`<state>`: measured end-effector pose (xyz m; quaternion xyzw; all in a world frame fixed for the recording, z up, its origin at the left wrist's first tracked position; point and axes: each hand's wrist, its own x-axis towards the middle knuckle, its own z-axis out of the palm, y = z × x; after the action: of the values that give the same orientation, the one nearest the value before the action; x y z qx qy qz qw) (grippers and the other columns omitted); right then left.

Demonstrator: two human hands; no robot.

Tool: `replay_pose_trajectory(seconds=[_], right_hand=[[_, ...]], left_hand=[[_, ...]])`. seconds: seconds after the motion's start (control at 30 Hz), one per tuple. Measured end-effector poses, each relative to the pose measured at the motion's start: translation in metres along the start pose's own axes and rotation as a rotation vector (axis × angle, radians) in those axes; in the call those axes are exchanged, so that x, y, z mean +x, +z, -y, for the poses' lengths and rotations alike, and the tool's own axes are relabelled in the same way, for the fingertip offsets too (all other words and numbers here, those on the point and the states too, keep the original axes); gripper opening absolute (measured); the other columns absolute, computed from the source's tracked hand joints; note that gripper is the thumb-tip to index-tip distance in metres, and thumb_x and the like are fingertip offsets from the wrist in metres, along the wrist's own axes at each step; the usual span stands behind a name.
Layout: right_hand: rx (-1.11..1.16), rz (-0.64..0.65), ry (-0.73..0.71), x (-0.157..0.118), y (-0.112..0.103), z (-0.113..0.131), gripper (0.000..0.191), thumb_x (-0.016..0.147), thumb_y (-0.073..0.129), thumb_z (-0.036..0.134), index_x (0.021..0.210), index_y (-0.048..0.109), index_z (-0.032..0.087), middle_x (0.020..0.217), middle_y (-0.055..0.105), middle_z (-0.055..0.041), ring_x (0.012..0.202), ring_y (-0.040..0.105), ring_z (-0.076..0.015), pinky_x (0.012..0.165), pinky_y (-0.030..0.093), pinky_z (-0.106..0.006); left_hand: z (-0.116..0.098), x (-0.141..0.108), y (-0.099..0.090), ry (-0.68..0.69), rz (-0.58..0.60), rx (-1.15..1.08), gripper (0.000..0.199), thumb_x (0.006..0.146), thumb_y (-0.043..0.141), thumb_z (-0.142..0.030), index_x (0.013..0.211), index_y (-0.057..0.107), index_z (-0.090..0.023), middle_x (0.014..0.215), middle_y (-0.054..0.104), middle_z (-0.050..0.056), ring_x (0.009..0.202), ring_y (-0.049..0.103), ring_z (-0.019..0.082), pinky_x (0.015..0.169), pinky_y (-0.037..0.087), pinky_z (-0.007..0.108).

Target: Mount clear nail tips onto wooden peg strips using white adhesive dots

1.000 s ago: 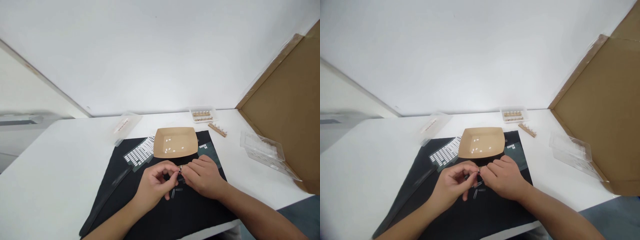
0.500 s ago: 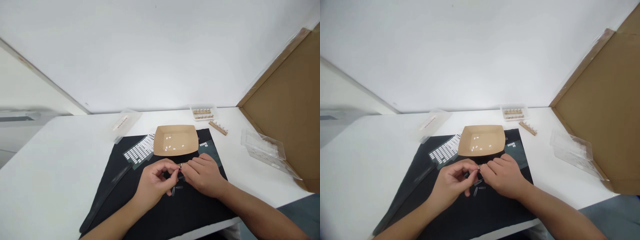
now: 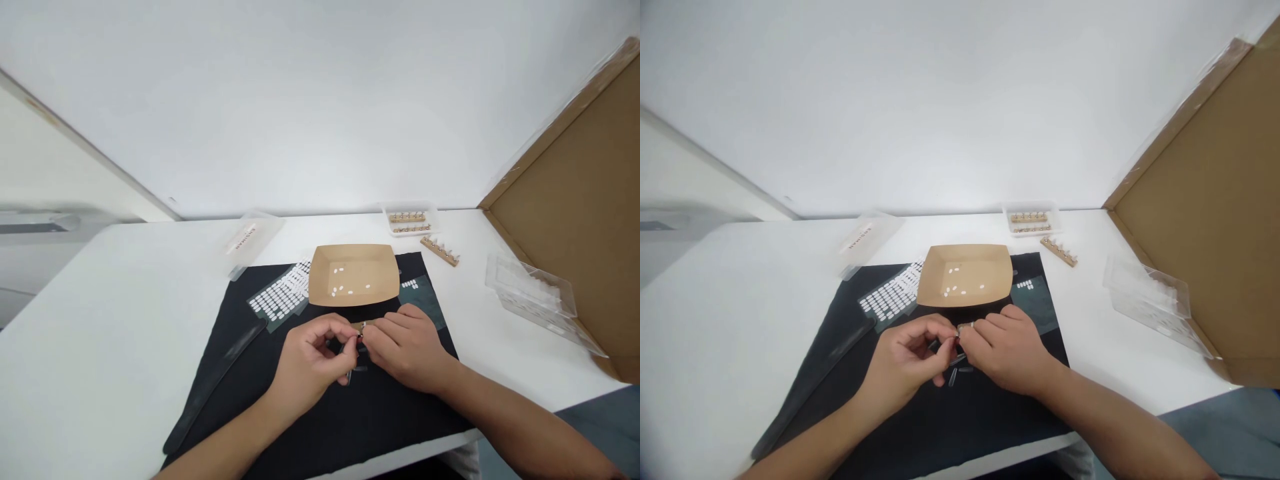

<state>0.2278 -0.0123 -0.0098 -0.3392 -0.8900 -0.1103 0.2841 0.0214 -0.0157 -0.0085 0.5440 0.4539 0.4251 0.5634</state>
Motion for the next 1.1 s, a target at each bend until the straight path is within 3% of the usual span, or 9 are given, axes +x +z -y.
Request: replay_pose_trajectory(seconds=[0.57,0.9,1.1], right_hand=[[0.286,-0.038,0.1,0.002,0.004,-0.001,0.023,0.107,0.05,0.019,0.087,0.061,0.02,0.069,0.066,0.0034,0.06,0.052,-0.0113,0.066,0.028,-0.032],[0.169,-0.04,0.014,-0.001,0.001,-0.007,0.021,0.107,0.052,0.02,0.088,0.061,0.019,0.07,0.066,0.0029,0.064,0.054,-0.0129,0.068,0.029,-0.033],[0.091,0.01,-0.06,-0.002,-0.003,-0.015,0.028,0.11,0.05,0.023,0.083,0.059,0.02,0.067,0.058,0.0039,0.064,0.048,-0.0134,0.07,0.029,-0.033]], left_hand=[[0.002,0.002,-0.004,-0.17,0.087,-0.127,0.03,0.081,0.084,-0.04,0.084,0.074,-0.012,0.074,0.069,0.005,0.051,0.066,0.015,0.033,0.057,0.024],[0.004,0.004,-0.006,-0.157,0.156,-0.178,0.039,0.082,0.088,-0.048,0.091,0.074,-0.012,0.082,0.069,0.007,0.072,0.074,0.022,0.031,0.057,0.022],[0.004,0.007,-0.008,-0.192,0.227,-0.183,0.042,0.082,0.088,-0.049,0.094,0.073,-0.012,0.084,0.07,0.006,0.069,0.073,0.021,0.031,0.058,0.022]])
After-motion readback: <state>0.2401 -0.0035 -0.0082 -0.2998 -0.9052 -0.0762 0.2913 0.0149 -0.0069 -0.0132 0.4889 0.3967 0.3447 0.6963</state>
